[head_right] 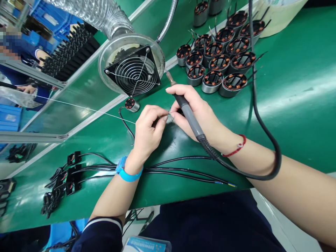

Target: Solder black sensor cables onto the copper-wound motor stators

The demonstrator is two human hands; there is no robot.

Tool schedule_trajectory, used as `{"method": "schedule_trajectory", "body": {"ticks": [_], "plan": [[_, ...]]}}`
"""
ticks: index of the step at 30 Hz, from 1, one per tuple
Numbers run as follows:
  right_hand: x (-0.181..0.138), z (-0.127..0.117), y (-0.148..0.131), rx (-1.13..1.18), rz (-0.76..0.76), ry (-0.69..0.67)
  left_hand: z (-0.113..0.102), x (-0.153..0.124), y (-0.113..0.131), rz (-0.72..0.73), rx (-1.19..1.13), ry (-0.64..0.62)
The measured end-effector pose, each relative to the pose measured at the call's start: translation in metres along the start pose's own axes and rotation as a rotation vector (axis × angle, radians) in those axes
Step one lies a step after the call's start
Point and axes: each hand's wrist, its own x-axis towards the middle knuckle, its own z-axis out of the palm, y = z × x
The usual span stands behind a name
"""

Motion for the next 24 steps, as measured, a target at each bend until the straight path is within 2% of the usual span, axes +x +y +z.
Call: {"method": "schedule_trajectory", "body": {"ticks": [4, 8, 11, 13, 16, 19, 22, 24], "plan": [[0.000, -0.004, 0.001, -0.025, -0.030, -0.079, 0.000, 0.000, -0.002, 0.000, 0.038, -0.038], [0.001, -0.013, 0.000, -0.166, -0.106, -0.196, 0.001, -0.001, -0.006, -0.033, 0.037, -0.046], [0.002, -0.015, 0.001, -0.243, -0.101, -0.243, 0.001, 0.000, -0.007, -0.069, 0.012, -0.061], [0.002, -0.012, 0.003, -0.224, -0.065, -0.221, 0.000, 0.001, -0.007, -0.113, 0.002, -0.071], [0.001, -0.004, 0.008, -0.050, -0.007, -0.117, 0.000, 0.001, -0.006, -0.177, -0.027, -0.069], [-0.001, 0.001, 0.012, 0.021, 0.028, -0.048, 0.001, 0.000, -0.006, -0.192, -0.074, -0.042], [-0.003, -0.006, 0.008, -0.006, -0.005, -0.051, 0.004, -0.001, -0.008, -0.183, -0.059, -0.030], [-0.004, -0.017, -0.004, -0.035, 0.031, -0.028, 0.005, -0.002, -0.009, -0.155, -0.022, -0.024]]}}
